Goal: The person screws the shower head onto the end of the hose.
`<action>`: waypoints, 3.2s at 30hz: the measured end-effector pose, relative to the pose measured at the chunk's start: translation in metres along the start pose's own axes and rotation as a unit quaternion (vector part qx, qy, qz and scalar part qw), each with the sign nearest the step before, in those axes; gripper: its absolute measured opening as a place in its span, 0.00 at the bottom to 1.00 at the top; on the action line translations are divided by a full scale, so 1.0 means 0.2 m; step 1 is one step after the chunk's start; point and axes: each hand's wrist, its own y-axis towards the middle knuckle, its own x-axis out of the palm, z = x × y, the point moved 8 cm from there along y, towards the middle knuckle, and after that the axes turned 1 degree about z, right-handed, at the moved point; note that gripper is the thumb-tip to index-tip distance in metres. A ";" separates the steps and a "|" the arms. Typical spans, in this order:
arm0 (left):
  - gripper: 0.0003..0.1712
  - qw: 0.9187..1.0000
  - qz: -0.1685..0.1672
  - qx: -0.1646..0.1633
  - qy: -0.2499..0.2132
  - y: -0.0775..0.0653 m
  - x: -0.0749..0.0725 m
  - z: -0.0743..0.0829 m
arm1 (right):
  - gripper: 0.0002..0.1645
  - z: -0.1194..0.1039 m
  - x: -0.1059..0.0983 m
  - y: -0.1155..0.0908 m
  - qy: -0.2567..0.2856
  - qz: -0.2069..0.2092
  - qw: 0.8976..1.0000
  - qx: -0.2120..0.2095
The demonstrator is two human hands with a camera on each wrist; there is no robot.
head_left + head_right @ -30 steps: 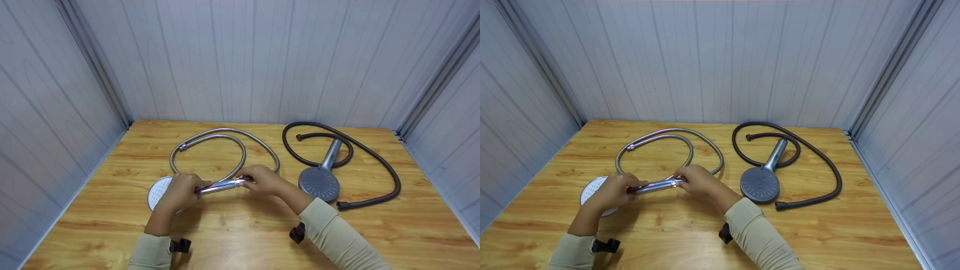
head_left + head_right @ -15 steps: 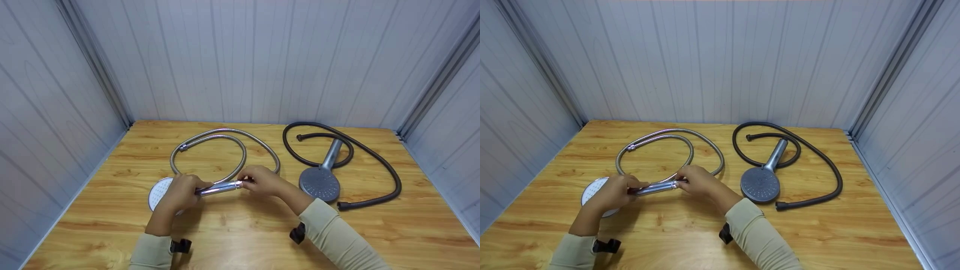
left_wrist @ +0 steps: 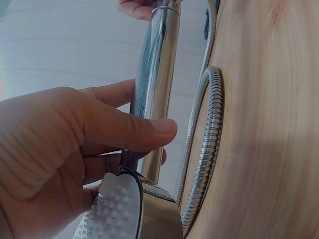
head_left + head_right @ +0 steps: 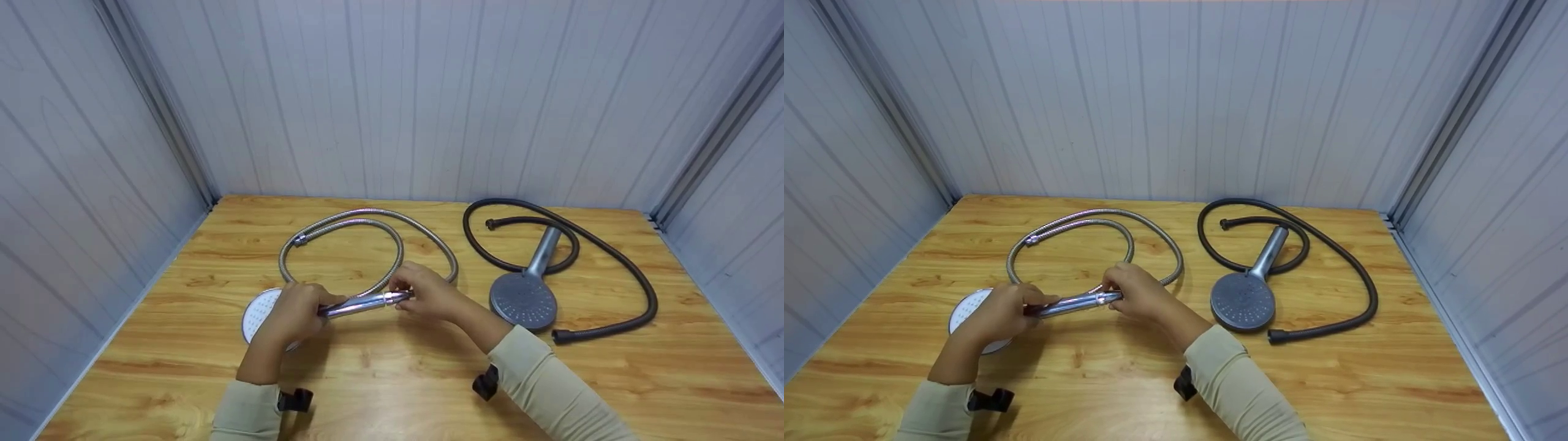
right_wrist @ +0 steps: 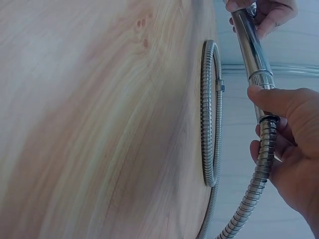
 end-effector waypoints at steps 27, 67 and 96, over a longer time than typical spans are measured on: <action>0.26 1.000 0.011 0.012 0.003 0.00 -0.02 0.03 | 0.09 0.00 0.00 -0.01 -0.015 -0.016 1.000 0.008; 0.25 1.000 -0.011 -0.019 -0.002 -0.01 0.00 0.00 | 0.09 0.00 0.01 -0.01 -0.033 -0.029 0.999 0.014; 0.26 0.999 -0.023 -0.034 -0.024 -0.01 0.00 -0.01 | 0.13 0.00 0.01 -0.01 -0.002 0.005 1.000 -0.002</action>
